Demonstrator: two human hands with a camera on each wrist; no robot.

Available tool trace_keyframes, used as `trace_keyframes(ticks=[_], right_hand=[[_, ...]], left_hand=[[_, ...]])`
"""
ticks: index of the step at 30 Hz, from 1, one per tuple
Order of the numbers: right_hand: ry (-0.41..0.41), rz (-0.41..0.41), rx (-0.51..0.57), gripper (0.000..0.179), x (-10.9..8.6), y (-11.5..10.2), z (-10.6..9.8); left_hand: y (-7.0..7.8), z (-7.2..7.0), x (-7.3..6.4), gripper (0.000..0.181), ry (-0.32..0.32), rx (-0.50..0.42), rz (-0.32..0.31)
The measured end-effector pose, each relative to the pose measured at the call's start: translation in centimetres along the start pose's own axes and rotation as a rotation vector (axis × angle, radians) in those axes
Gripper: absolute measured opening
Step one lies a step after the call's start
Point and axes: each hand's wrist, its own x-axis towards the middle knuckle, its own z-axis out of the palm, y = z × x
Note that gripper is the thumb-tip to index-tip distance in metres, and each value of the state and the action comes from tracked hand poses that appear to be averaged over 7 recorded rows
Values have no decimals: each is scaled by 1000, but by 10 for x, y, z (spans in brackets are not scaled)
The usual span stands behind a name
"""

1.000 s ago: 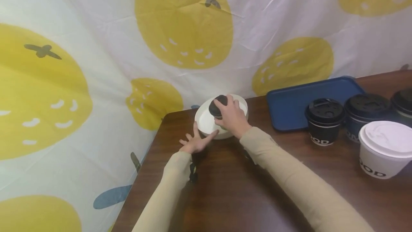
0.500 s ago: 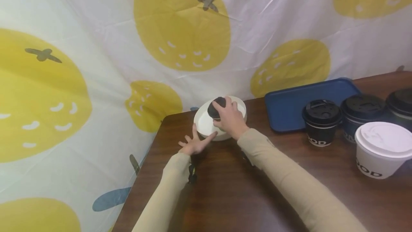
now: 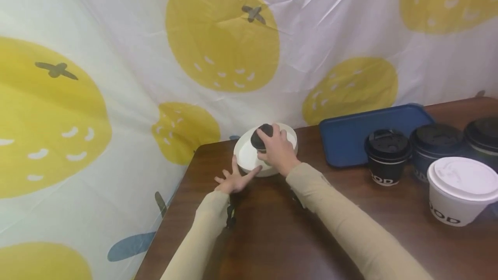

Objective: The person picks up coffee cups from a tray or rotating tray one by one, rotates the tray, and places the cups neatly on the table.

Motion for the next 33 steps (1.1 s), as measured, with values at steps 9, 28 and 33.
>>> trace_keyframes(ticks=[9,28,33], right_hand=[[-11,18,-14,68,-2,-2,2],[2,-4,-2,68,-1,-3,-1],[12,-9,-12,68,-1,-2,1]], left_hand=[[-8,10,18,136,-2,20,-13],[-6,9,18,136,8,18,-10],[-6,8,12,133,14,11,-6]])
